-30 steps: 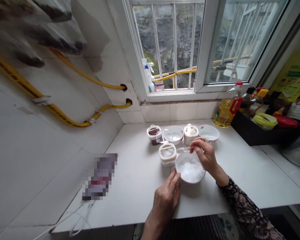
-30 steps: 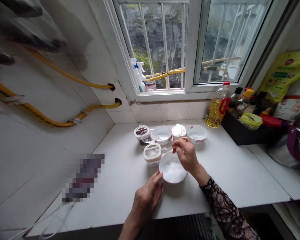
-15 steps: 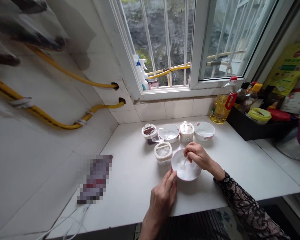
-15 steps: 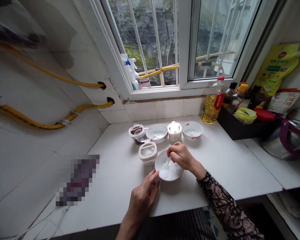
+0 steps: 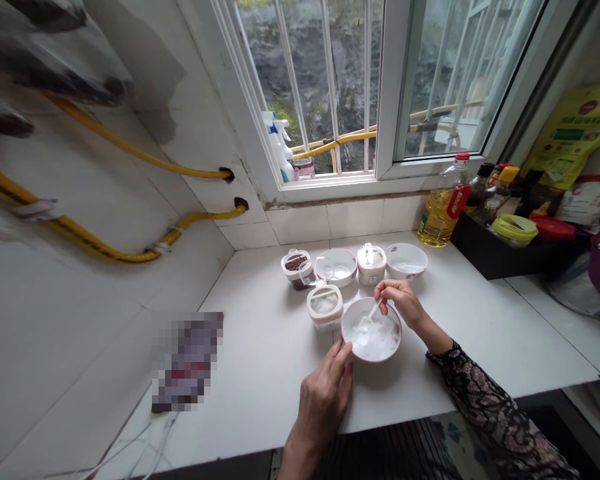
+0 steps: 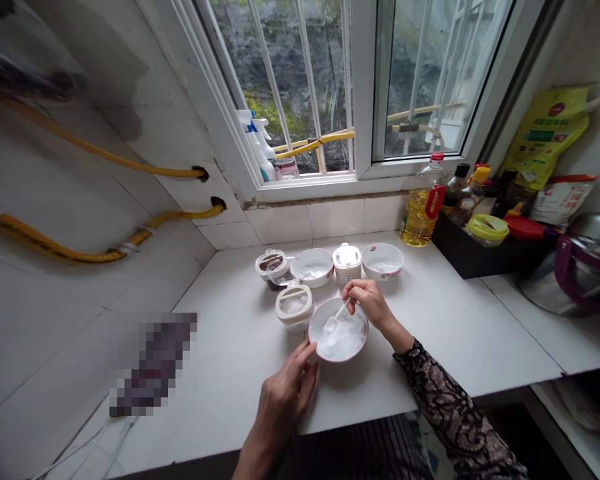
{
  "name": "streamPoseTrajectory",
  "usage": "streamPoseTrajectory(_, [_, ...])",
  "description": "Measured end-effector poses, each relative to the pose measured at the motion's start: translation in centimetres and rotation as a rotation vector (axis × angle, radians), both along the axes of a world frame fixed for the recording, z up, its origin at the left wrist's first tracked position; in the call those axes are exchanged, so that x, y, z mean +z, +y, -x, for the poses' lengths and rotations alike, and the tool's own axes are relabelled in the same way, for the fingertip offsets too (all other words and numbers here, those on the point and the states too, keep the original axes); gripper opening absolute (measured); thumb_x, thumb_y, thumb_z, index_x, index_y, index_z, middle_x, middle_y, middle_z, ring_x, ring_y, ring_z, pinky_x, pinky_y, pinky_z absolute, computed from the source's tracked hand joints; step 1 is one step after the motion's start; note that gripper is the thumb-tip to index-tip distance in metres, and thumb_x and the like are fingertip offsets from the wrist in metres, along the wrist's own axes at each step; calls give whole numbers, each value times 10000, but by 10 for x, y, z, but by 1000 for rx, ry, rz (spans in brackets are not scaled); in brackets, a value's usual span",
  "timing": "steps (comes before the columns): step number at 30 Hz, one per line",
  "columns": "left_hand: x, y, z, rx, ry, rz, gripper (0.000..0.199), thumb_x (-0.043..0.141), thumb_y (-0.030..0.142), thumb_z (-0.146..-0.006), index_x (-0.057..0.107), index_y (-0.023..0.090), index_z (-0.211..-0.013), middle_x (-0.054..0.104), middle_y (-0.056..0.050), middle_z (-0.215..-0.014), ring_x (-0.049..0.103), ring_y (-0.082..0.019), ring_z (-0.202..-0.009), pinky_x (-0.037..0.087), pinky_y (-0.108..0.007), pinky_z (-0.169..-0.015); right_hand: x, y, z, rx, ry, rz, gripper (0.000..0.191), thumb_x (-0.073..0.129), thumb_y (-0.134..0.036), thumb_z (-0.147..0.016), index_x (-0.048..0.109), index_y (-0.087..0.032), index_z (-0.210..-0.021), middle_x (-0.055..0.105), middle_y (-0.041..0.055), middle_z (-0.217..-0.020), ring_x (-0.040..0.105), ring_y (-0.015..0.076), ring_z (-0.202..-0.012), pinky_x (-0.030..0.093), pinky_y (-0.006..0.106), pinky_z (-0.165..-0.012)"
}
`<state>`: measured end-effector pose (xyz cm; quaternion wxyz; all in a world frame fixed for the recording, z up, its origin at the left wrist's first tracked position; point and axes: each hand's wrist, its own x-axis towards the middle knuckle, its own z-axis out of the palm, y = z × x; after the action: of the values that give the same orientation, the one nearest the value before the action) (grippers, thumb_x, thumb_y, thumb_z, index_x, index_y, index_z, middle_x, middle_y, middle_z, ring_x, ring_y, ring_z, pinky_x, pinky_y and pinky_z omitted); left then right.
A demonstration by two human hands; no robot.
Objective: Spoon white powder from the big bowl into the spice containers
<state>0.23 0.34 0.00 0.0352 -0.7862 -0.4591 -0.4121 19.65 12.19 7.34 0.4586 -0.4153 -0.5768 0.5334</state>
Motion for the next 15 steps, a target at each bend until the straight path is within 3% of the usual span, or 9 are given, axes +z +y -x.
streamPoseTrajectory(9, [0, 0, 0, 0, 10, 9, 360, 442, 76, -942, 517, 150, -1286, 648, -162, -1272, 706, -206, -1039, 600, -256, -819, -1, 2, 5, -47, 43, -27, 144, 503, -241, -748, 624, -166, -725, 614, -1, -507, 586, 159, -524, 482, 306, -641])
streamPoseTrajectory(12, [-1, 1, 0, -2, 19, -8, 356, 438, 81, -944, 517, 144, -1285, 651, -164, -1266, 701, -207, -1053, 597, -253, -831, 2, -4, 17, -92, -26, -231, 157, 470, -271, -866, 600, -183, -861, 671, 16, -641, 644, 180, -654, 494, 321, -701])
streamPoseTrajectory(15, [-1, 2, 0, 2, 22, -11, 362, 437, 82, -943, 515, 141, -1291, 646, -167, -1273, 688, -213, -1084, 596, -256, -838, 5, -12, 29, -140, -261, -612, 152, 441, -220, -945, 592, -195, -943, 711, 46, -791, 650, 193, -778, 473, 359, -811])
